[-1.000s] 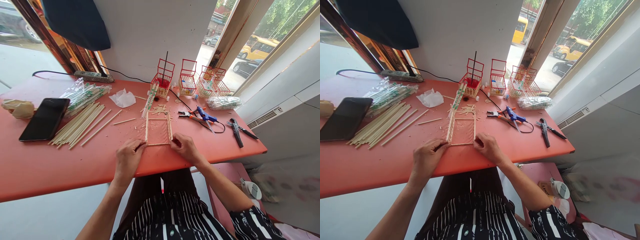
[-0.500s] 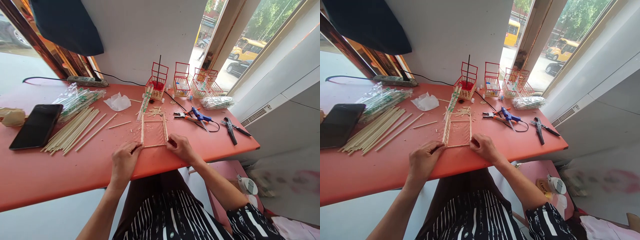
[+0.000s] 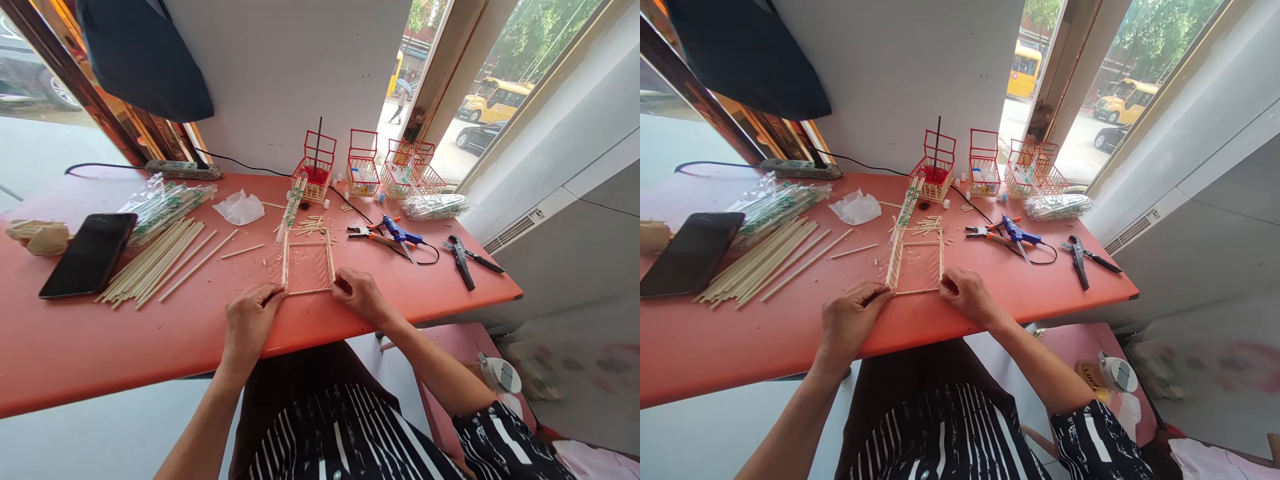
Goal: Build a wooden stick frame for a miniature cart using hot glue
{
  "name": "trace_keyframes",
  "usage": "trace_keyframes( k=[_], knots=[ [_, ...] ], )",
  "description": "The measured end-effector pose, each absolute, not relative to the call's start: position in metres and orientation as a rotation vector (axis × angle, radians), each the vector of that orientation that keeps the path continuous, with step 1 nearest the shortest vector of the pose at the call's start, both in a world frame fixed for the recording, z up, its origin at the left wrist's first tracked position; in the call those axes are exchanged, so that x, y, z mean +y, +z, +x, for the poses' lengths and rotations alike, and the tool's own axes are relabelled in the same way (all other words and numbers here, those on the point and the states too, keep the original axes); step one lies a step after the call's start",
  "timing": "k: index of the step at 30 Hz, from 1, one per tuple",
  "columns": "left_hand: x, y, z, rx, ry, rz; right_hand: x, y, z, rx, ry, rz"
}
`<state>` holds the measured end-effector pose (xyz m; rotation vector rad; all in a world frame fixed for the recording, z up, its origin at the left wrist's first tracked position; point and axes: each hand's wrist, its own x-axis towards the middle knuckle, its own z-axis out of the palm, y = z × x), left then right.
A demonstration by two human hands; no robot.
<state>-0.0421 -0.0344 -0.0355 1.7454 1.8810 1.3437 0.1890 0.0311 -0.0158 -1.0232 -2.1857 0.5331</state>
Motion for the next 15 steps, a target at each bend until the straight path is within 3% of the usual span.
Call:
trace_keyframes(
  k=[15],
  knots=[
    [-0.0344,-0.0358,-0.043,1.896,1.336,1.736,0.0313,-0.0145,0.1891,-2.193,0.523,-1.013]
  ],
)
